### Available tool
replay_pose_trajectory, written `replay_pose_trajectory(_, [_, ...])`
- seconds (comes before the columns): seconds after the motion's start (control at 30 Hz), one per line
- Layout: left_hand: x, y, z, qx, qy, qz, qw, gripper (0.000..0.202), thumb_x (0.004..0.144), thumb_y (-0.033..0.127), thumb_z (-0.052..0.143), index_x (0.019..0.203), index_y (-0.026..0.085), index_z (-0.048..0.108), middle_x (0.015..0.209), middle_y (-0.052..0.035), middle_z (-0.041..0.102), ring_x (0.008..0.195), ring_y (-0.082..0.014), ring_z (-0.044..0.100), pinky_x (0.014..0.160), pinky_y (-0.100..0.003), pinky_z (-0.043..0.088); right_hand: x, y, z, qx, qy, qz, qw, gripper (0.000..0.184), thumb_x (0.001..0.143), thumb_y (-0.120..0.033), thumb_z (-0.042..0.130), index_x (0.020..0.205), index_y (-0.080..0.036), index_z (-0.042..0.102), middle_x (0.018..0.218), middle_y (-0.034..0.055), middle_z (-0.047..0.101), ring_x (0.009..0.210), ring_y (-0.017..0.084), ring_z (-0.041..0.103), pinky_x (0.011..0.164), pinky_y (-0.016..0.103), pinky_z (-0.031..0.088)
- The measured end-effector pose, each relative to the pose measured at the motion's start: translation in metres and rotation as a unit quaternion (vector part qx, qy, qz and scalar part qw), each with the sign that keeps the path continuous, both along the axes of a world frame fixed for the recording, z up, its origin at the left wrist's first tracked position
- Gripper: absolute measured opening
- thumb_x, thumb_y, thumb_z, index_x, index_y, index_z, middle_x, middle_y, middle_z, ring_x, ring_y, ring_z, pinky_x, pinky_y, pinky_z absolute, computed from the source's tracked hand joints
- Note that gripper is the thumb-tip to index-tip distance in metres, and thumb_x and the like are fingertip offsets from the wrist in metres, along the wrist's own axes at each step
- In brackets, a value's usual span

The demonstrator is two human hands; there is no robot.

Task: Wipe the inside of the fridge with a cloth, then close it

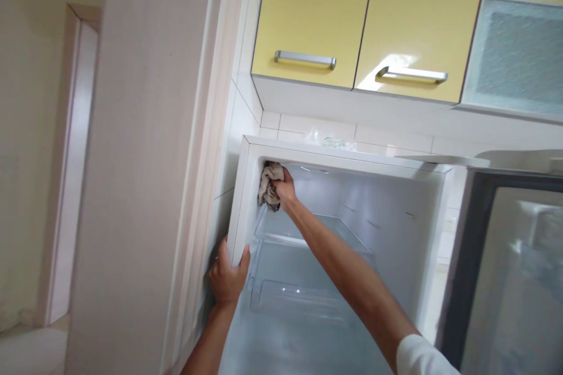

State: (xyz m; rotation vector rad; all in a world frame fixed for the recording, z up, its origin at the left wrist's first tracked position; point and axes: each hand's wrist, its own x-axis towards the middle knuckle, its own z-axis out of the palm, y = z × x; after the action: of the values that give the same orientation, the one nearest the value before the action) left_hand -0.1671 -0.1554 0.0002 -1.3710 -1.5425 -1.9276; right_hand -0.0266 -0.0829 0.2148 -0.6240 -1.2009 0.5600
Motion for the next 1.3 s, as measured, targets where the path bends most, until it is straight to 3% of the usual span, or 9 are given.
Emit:
replay_pose_trajectory(0.2, [0.000,-0.003,0.005,-0.052,0.003,-0.019,0.998,0.063,0.087,0.055,0.062,0.129,0.009,0.062,0.102,-0.0215,0.077,0.081,-0.0352,0.076,0.067,-0.039,0.055,-0.015,-0.080,-0.005,0.106,-0.052,0.043,0.992,0.035,0.066,-0.024,0.071,0.101,-0.028,0.071,0.111,-0.0041,0.074,0.109,0.018,0.066,0.104,0.036,0.051])
replay_pose_trajectory(0.33, [-0.002,-0.011,0.011,-0.118,-0.024,-0.078,0.990,0.062,0.086,0.050,0.066,0.135,0.012,0.058,0.102,-0.0180,0.077,0.086,-0.0362,0.075,0.071,-0.040,0.055,-0.019,-0.136,-0.014,0.114,-0.052,0.050,0.991,0.040,0.067,-0.026,0.072,0.107,-0.026,0.073,0.121,-0.0018,0.074,0.118,0.023,0.064,0.111,0.040,0.047])
replay_pose_trajectory(0.5, [-0.010,-0.027,0.023,-0.131,-0.090,-0.223,0.962,0.063,0.080,0.038,0.075,0.134,0.013,0.056,0.114,-0.0155,0.075,0.102,-0.0350,0.072,0.080,-0.039,0.056,-0.013,-0.200,-0.046,0.104,-0.041,0.023,0.993,0.046,0.069,-0.026,0.075,0.114,-0.026,0.074,0.126,0.0005,0.073,0.122,0.024,0.063,0.115,0.041,0.044])
replay_pose_trajectory(0.6, [-0.014,-0.034,0.031,-0.134,-0.104,-0.261,0.950,0.059,0.079,0.035,0.076,0.131,0.015,0.056,0.114,-0.0132,0.074,0.106,-0.0326,0.072,0.082,-0.036,0.057,-0.003,-0.232,-0.072,0.062,-0.008,0.017,0.998,0.045,0.066,-0.028,0.078,0.111,-0.025,0.075,0.121,0.0018,0.075,0.116,0.024,0.066,0.109,0.040,0.048])
replay_pose_trajectory(0.73, [-0.017,-0.039,0.038,-0.162,-0.110,-0.268,0.943,0.052,0.079,0.039,0.075,0.124,0.020,0.058,0.110,-0.0105,0.074,0.103,-0.0304,0.072,0.083,-0.036,0.057,0.013,-0.270,-0.106,-0.005,0.068,-0.008,0.998,0.046,0.059,-0.030,0.083,0.104,-0.025,0.075,0.116,0.0021,0.076,0.112,0.024,0.067,0.106,0.039,0.050])
replay_pose_trajectory(0.9, [-0.014,-0.047,0.047,-0.207,-0.110,-0.259,0.937,0.051,0.082,0.036,0.072,0.128,0.019,0.055,0.118,-0.0142,0.072,0.111,-0.0312,0.070,0.090,-0.040,0.056,0.034,-0.313,-0.137,-0.069,0.161,-0.044,0.983,0.058,0.051,-0.024,0.083,0.109,-0.026,0.074,0.109,0.0014,0.077,0.102,0.024,0.071,0.096,0.038,0.056])
replay_pose_trajectory(1.13, [-0.010,-0.056,0.057,-0.255,-0.115,-0.243,0.929,0.056,0.084,0.034,0.070,0.135,0.018,0.053,0.123,-0.0176,0.070,0.116,-0.0337,0.068,0.094,-0.042,0.055,0.065,-0.370,-0.180,-0.147,0.220,-0.121,0.957,0.079,0.047,-0.027,0.087,0.124,-0.026,0.070,0.108,0.0042,0.078,0.099,0.026,0.072,0.086,0.036,0.060])
replay_pose_trajectory(1.3, [-0.009,-0.059,0.058,-0.258,-0.117,-0.248,0.926,0.058,0.085,0.034,0.069,0.138,0.018,0.051,0.127,-0.0174,0.069,0.118,-0.0339,0.067,0.096,-0.042,0.054,0.084,-0.401,-0.203,-0.160,0.214,-0.159,0.950,0.082,0.050,-0.029,0.088,0.130,-0.026,0.067,0.116,0.0065,0.076,0.097,0.027,0.073,0.080,0.035,0.062])
